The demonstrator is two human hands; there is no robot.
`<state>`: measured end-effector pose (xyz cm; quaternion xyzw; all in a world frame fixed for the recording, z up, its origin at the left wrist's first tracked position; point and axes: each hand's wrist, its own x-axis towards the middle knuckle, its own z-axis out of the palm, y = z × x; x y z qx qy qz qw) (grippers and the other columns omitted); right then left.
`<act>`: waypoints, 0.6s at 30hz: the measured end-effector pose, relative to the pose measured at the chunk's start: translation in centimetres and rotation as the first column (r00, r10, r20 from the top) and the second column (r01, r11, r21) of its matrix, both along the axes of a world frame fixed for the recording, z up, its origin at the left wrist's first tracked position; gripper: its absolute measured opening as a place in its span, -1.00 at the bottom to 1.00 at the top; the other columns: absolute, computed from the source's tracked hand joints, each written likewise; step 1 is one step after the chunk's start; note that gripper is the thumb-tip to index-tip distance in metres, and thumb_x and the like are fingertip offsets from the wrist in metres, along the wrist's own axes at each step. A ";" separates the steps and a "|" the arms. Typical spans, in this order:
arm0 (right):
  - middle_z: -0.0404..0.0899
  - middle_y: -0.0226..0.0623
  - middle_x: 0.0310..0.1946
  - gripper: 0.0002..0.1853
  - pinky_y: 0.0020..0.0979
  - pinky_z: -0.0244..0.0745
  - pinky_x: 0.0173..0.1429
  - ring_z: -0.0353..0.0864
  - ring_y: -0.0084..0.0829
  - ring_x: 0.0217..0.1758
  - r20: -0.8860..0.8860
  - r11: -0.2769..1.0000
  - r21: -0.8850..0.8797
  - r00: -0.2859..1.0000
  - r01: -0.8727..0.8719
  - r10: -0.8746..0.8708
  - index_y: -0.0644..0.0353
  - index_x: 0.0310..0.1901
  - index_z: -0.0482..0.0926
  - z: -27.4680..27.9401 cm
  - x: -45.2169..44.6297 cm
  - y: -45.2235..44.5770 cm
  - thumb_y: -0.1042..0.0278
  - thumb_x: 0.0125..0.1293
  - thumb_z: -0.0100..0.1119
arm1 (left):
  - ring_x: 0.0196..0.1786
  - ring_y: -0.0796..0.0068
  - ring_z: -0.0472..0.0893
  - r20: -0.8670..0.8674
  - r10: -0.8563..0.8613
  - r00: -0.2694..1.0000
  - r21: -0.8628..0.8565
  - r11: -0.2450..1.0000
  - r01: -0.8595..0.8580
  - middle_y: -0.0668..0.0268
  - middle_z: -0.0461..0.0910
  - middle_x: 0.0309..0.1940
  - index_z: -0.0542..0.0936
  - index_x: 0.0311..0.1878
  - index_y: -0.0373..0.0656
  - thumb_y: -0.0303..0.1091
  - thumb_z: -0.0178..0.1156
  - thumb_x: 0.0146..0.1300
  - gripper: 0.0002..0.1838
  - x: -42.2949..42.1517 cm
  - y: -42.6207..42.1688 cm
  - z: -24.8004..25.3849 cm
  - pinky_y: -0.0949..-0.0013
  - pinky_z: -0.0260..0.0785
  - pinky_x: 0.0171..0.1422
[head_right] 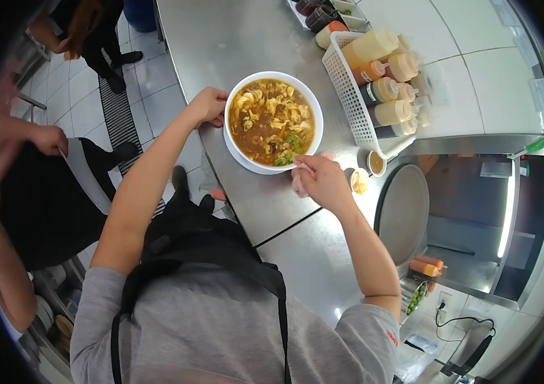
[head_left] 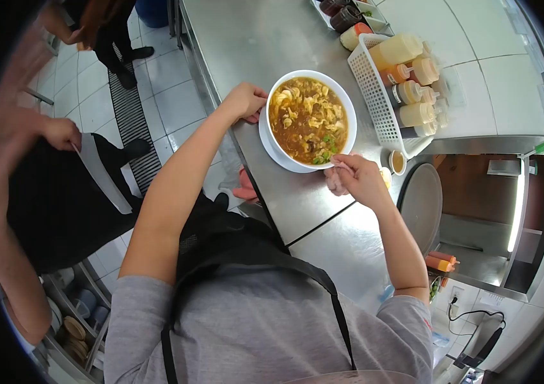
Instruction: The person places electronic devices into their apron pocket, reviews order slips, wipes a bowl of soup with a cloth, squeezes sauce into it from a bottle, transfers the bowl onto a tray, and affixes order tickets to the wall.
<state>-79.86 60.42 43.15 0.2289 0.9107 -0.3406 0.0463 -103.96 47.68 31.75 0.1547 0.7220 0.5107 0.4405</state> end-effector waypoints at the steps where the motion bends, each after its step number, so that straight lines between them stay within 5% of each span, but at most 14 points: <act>1: 0.57 -0.19 -0.52 -0.74 -0.45 0.45 -0.25 0.57 -0.41 -0.42 -0.004 0.998 -0.052 0.999 0.032 -0.032 0.36 -0.17 0.52 -0.1 0.2 -0.7 0.45 0.10 0.03 | -0.53 0.51 0.56 -0.001 0.005 1.000 0.000 1.000 -0.005 0.27 0.57 -0.51 0.58 -0.21 -0.23 -0.39 0.06 0.11 -0.79 0.0 -0.1 0.0 0.48 0.46 -0.48; 4: 0.56 -0.23 -0.59 -0.74 -0.53 0.46 -0.38 0.57 -0.52 -0.53 -0.034 0.942 -0.288 0.981 0.171 -0.189 0.41 -0.13 0.49 0.1 0.0 -3.5 0.51 0.13 0.05 | -0.53 0.51 0.56 0.003 -0.001 1.000 -0.002 1.000 0.001 0.27 0.56 -0.51 0.58 -0.22 -0.23 -0.38 0.07 0.12 -0.79 0.2 0.2 0.2 0.49 0.46 -0.47; 5: 0.59 -0.24 -0.47 -0.73 -0.55 0.46 -0.33 0.58 -0.54 -0.40 -0.133 0.971 -0.218 0.983 0.096 -0.127 0.38 -0.09 0.48 -2.7 1.0 -3.1 0.55 0.15 0.03 | -0.52 0.50 0.56 0.012 -0.006 1.000 -0.006 1.000 0.006 0.27 0.57 -0.50 0.57 -0.20 -0.23 -0.38 0.07 0.11 -0.79 0.0 0.2 0.2 0.49 0.46 -0.46; 10: 0.55 -0.33 -0.28 -0.68 -0.60 0.40 -0.19 0.50 -0.59 -0.26 -0.220 0.746 -0.626 0.866 0.228 -0.449 0.36 -0.04 0.46 -6.6 0.4 -7.1 0.57 0.13 0.07 | -0.51 0.50 0.57 0.040 0.012 0.999 -0.004 1.000 -0.012 0.26 0.57 -0.46 0.52 -0.12 -0.24 -0.40 0.07 0.11 -0.74 0.2 0.5 -0.1 0.48 0.46 -0.45; 14: 0.50 -0.29 -0.21 -0.66 -0.58 0.36 -0.13 0.43 -0.60 -0.16 -0.356 0.951 -0.289 0.935 -0.110 0.000 0.37 -0.01 0.41 -7.2 0.9 -8.1 0.61 0.13 0.05 | -0.56 0.62 0.50 0.026 0.187 0.982 0.166 0.968 -0.189 0.31 0.54 -0.49 0.45 -0.04 -0.25 -0.36 0.02 0.19 -0.71 1.9 -1.4 -0.2 0.55 0.42 -0.48; 16: 0.49 -0.30 -0.20 -0.69 -0.59 0.37 -0.13 0.44 -0.60 -0.18 -0.381 0.929 -0.367 0.919 -0.050 -0.100 0.35 -0.04 0.40 -8.6 1.5 -8.2 0.61 0.13 0.06 | -0.57 0.62 0.48 -0.043 0.298 0.954 0.253 0.927 -0.278 0.32 0.51 -0.52 0.43 -0.05 -0.28 -0.37 0.00 0.19 -0.71 3.8 -4.2 -2.4 0.57 0.38 -0.51; 18: 0.49 -0.27 -0.30 -0.74 -0.54 0.39 -0.20 0.49 -0.52 -0.28 -0.306 0.793 -0.597 0.880 0.121 -0.365 0.32 -0.18 0.45 -9.1 1.6 -9.3 0.53 0.06 0.18 | -0.52 0.62 0.49 0.036 0.056 0.998 0.255 0.965 -0.064 0.32 0.50 -0.45 0.41 -0.03 -0.25 -0.39 0.02 0.16 -0.70 6.4 -8.5 -1.6 0.54 0.37 -0.49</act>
